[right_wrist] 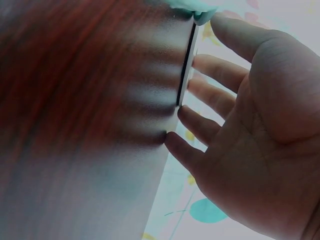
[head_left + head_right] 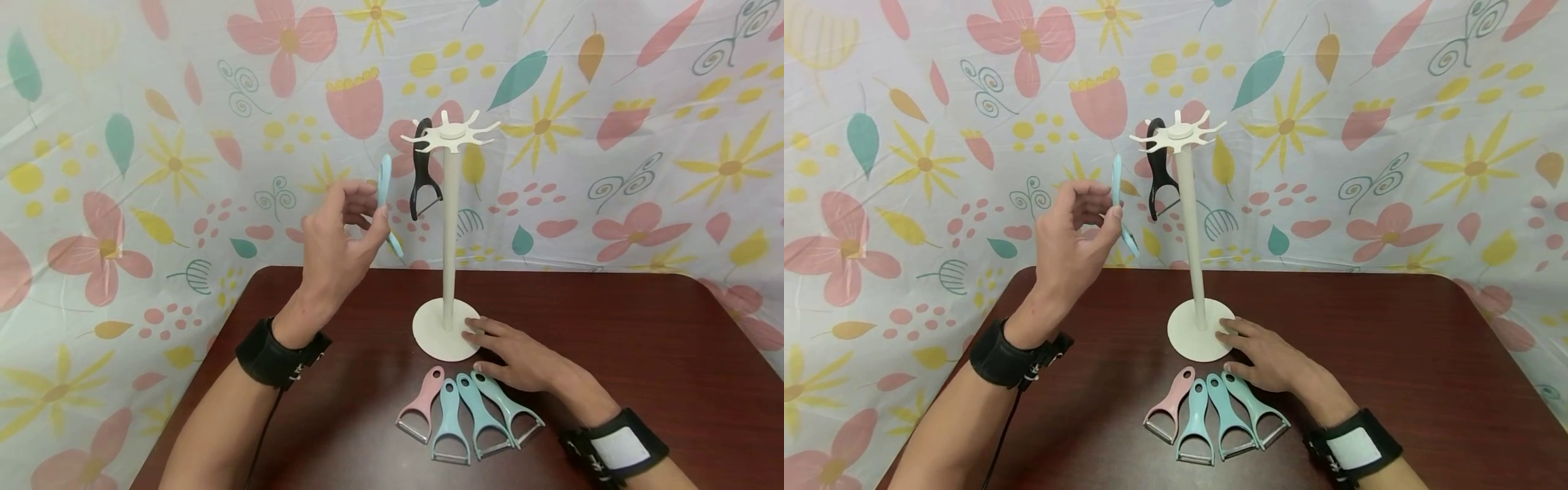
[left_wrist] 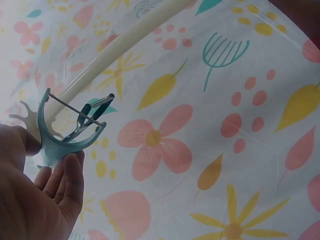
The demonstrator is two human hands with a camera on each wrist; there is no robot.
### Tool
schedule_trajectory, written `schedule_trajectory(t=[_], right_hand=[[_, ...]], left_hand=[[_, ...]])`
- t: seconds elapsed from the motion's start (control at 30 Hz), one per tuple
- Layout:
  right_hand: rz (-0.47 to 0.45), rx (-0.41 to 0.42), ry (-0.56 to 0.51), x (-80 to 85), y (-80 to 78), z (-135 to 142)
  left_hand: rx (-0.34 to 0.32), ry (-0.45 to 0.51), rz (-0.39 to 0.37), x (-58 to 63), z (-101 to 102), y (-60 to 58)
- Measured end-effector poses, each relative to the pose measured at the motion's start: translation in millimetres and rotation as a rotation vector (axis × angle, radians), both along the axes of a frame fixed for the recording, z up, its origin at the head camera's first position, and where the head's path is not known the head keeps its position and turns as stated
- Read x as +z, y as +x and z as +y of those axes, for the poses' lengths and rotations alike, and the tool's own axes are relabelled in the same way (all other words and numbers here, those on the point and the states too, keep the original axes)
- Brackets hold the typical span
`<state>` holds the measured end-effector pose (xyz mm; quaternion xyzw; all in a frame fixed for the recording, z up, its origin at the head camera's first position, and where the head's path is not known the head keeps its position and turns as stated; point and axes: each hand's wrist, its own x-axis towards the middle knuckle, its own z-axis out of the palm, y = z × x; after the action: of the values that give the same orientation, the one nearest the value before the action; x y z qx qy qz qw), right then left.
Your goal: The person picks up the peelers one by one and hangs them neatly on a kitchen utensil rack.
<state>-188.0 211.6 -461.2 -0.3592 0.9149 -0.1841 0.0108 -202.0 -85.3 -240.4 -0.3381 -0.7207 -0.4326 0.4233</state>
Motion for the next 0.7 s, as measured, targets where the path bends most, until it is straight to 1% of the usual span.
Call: schedule_trajectory(t=[0.07, 0.17, 0.3, 0.43, 0.7], right_hand=[[0.000, 0.001, 0.000, -0.1, -0.1, 0], [0.003, 0.002, 0.002, -0.6, -0.3, 1], [0.007, 0.005, 0.002, -1.4, -0.9, 1], [0.003, 0.004, 0.001, -0.6, -1.3, 0], [-0.009, 0.001, -0.007, 0.5, 0.3, 0]], left_hand=[[0.007, 0.018, -0.006, 2.1, 2, -1.1], [0.013, 0.036, 0.011, 4.5, 4, -3.4], [0.027, 0.037, 0.040, 7.0, 6, -5.8], [0.032, 0.039, 0.032, 10.6, 8, -6.3], [-0.024, 0.039, -0.006, 20.1, 12, -7.7]])
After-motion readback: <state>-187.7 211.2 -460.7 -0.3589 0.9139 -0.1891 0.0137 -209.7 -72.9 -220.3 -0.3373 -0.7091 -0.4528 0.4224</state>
